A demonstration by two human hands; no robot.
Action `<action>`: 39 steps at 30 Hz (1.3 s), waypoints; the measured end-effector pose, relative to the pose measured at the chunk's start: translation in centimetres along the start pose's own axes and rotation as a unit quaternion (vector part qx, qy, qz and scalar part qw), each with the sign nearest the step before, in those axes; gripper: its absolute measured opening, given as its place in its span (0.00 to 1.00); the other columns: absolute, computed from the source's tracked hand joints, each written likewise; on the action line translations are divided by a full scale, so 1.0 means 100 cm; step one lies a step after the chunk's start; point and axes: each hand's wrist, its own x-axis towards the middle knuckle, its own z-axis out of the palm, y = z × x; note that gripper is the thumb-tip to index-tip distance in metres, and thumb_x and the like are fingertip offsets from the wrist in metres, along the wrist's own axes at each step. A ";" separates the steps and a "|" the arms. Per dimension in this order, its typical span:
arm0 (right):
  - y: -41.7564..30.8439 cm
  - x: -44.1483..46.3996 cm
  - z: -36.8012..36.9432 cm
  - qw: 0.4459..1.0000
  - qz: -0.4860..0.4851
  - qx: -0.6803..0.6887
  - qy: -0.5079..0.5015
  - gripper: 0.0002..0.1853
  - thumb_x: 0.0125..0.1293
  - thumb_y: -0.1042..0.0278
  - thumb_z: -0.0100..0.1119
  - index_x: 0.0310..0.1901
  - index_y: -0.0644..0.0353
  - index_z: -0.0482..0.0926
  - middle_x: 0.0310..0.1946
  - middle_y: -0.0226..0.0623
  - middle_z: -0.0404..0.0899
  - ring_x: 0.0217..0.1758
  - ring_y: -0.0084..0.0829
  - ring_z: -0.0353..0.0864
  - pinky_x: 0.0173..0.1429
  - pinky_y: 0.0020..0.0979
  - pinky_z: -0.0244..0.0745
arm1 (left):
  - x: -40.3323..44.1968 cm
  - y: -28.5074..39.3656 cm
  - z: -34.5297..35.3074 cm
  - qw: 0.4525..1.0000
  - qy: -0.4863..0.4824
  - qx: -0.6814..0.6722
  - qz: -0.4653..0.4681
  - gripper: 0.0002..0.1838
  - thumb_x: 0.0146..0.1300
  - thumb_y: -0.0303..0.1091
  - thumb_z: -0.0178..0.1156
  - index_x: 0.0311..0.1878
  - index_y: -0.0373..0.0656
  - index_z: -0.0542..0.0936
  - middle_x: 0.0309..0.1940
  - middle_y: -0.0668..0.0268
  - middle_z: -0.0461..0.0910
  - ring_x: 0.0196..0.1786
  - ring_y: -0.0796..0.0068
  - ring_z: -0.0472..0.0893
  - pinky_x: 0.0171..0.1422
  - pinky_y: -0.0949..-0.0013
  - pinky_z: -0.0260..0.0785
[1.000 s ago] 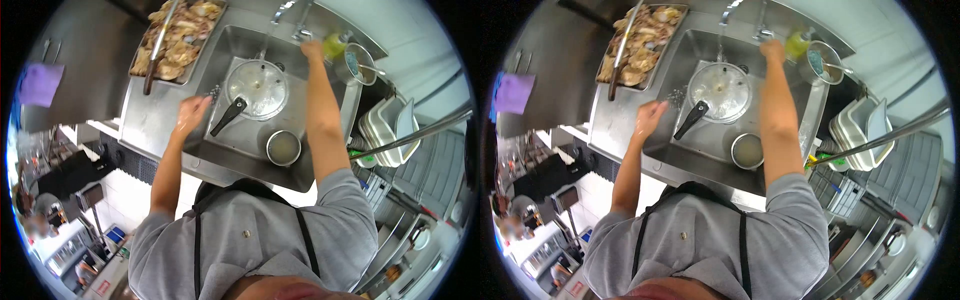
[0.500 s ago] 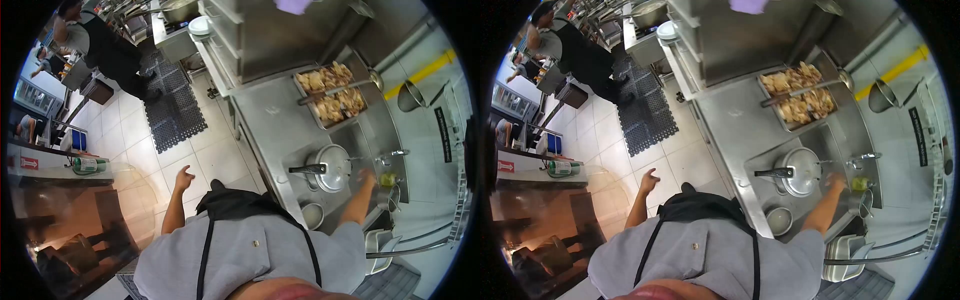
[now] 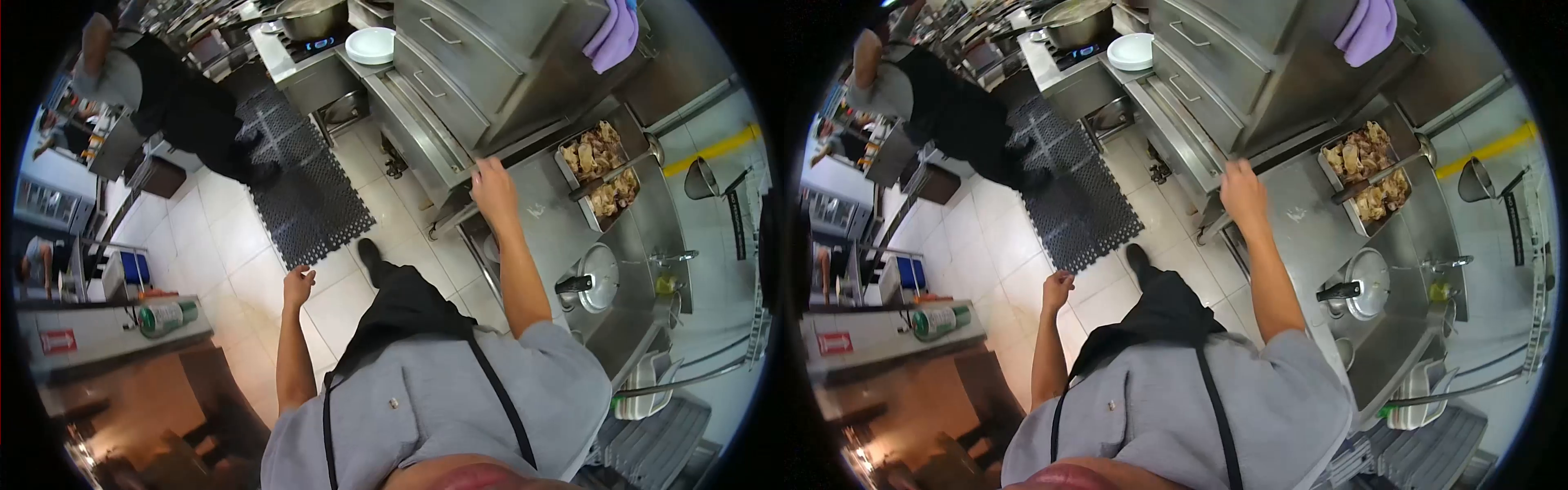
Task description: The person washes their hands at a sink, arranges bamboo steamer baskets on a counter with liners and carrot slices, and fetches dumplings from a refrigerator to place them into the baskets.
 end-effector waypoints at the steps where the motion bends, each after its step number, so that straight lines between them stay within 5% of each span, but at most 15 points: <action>1: -0.019 0.028 0.007 1.000 -0.011 -0.011 0.018 0.10 0.66 0.68 0.57 0.45 0.61 0.77 0.46 0.47 0.76 0.40 0.56 0.81 0.45 0.53 0.76 | 0.019 0.012 -0.020 1.000 -0.010 0.003 0.018 0.17 0.63 0.38 0.64 0.49 0.34 0.82 0.27 0.55 0.85 0.31 0.67 0.86 0.39 0.68 0.76; 5: -0.084 0.148 0.037 0.993 -0.026 -0.044 0.104 0.13 0.65 0.71 0.55 0.51 0.61 0.74 0.48 0.48 0.74 0.38 0.57 0.81 0.43 0.54 0.77 | 0.121 -0.031 -0.081 0.997 -0.066 0.025 0.014 0.18 0.63 0.37 0.64 0.51 0.34 0.81 0.29 0.57 0.86 0.33 0.71 0.85 0.41 0.69 0.75; 7: -0.111 0.206 0.050 0.983 0.071 -0.102 0.133 0.18 0.67 0.69 0.56 0.58 0.59 0.72 0.53 0.48 0.74 0.41 0.57 0.82 0.44 0.53 0.77 | 0.168 -0.126 -0.100 0.999 -0.025 0.016 0.015 0.21 0.63 0.44 0.62 0.50 0.35 0.82 0.25 0.57 0.85 0.30 0.69 0.85 0.36 0.66 0.74; 10: -0.123 0.261 0.079 0.963 0.158 -0.164 0.142 0.20 0.68 0.67 0.54 0.60 0.61 0.69 0.57 0.51 0.70 0.37 0.57 0.83 0.40 0.54 0.78 | 0.158 -0.155 -0.159 0.995 0.001 0.006 -0.098 0.10 0.63 0.34 0.63 0.40 0.35 0.80 0.23 0.58 0.83 0.23 0.70 0.83 0.29 0.68 0.74; 11: -0.135 0.265 0.076 0.959 0.175 -0.172 0.140 0.20 0.68 0.67 0.54 0.60 0.61 0.69 0.57 0.51 0.70 0.37 0.57 0.83 0.40 0.54 0.78 | 0.149 -0.168 -0.175 0.997 0.016 -0.046 -0.064 0.07 0.63 0.30 0.63 0.39 0.35 0.79 0.22 0.60 0.81 0.22 0.71 0.81 0.28 0.68 0.73; 13: -0.164 0.277 0.061 0.947 0.212 -0.187 0.155 0.25 0.66 0.71 0.50 0.63 0.70 0.65 0.54 0.55 0.71 0.39 0.53 0.84 0.41 0.48 0.80 | 0.152 -0.260 -0.173 0.952 0.033 -0.225 -0.206 0.06 0.64 0.29 0.62 0.38 0.35 0.79 0.24 0.59 0.80 0.26 0.71 0.82 0.30 0.67 0.74; 14: -0.164 0.282 0.067 0.941 0.224 -0.196 0.158 0.25 0.66 0.71 0.50 0.63 0.70 0.65 0.54 0.55 0.71 0.39 0.53 0.84 0.41 0.48 0.80 | 0.149 -0.274 -0.186 0.996 0.051 0.002 -0.072 0.10 0.63 0.34 0.62 0.37 0.34 0.81 0.23 0.60 0.80 0.29 0.71 0.82 0.35 0.64 0.76; 15: -0.156 0.284 0.077 0.926 0.239 -0.242 0.161 0.22 0.66 0.70 0.50 0.60 0.70 0.68 0.52 0.55 0.72 0.38 0.52 0.85 0.40 0.47 0.81 | 0.148 -0.286 -0.198 0.994 0.004 0.069 -0.086 0.10 0.63 0.34 0.62 0.37 0.34 0.81 0.23 0.60 0.80 0.29 0.71 0.82 0.35 0.64 0.75; 20: -0.155 0.285 0.083 0.896 0.264 -0.313 0.173 0.12 0.66 0.71 0.50 0.45 0.68 0.77 0.42 0.51 0.79 0.36 0.50 0.86 0.39 0.47 0.82 | 0.244 -0.300 -0.260 0.974 -0.154 0.151 -0.065 0.11 0.64 0.35 0.61 0.38 0.34 0.81 0.25 0.60 0.81 0.28 0.72 0.81 0.35 0.66 0.74; 22: -0.181 0.275 0.080 0.896 0.217 -0.349 0.168 0.08 0.63 0.73 0.51 0.36 0.66 0.79 0.36 0.47 0.81 0.35 0.48 0.86 0.37 0.45 0.83 | 0.313 -0.278 -0.284 0.965 -0.192 0.181 0.008 0.12 0.64 0.36 0.61 0.38 0.34 0.81 0.26 0.60 0.81 0.28 0.72 0.80 0.35 0.67 0.73; 26: -0.274 0.233 0.093 0.903 0.235 -0.341 0.114 0.06 0.62 0.73 0.52 0.36 0.64 0.79 0.34 0.46 0.81 0.35 0.48 0.86 0.37 0.44 0.83 | 0.431 -0.171 -0.324 0.932 -0.237 0.239 0.133 0.12 0.64 0.36 0.61 0.39 0.34 0.82 0.27 0.61 0.81 0.28 0.73 0.79 0.35 0.68 0.72; 28: -0.321 0.204 0.098 0.916 0.240 -0.312 0.073 0.06 0.63 0.73 0.52 0.38 0.62 0.78 0.36 0.45 0.80 0.35 0.49 0.85 0.38 0.45 0.82 | 0.462 -0.106 -0.330 0.948 -0.242 0.131 0.162 0.13 0.65 0.37 0.60 0.39 0.34 0.82 0.27 0.61 0.81 0.28 0.73 0.78 0.35 0.69 0.71; 30: -0.363 0.180 0.105 0.920 0.248 -0.298 0.062 0.06 0.63 0.72 0.52 0.38 0.62 0.78 0.36 0.45 0.80 0.34 0.49 0.85 0.36 0.45 0.81 | 0.481 -0.064 -0.322 0.946 -0.268 -0.029 0.181 0.11 0.68 0.34 0.58 0.41 0.33 0.81 0.29 0.63 0.81 0.29 0.76 0.78 0.36 0.71 0.71; 36: -0.417 0.148 0.111 0.926 0.282 -0.244 0.062 0.05 0.64 0.69 0.58 0.39 0.58 0.79 0.34 0.41 0.78 0.35 0.46 0.84 0.37 0.41 0.81 | 0.485 0.018 -0.283 0.903 -0.379 0.018 0.201 0.13 0.67 0.33 0.60 0.47 0.32 0.80 0.31 0.65 0.82 0.33 0.78 0.78 0.41 0.72 0.71; 39: -0.432 0.132 0.081 0.954 0.200 -0.114 0.192 0.07 0.64 0.67 0.61 0.41 0.58 0.83 0.34 0.39 0.80 0.34 0.41 0.84 0.39 0.40 0.80 | 0.463 0.032 -0.265 0.874 -0.438 -0.018 0.210 0.14 0.68 0.32 0.59 0.49 0.31 0.80 0.31 0.65 0.82 0.34 0.78 0.79 0.43 0.74 0.72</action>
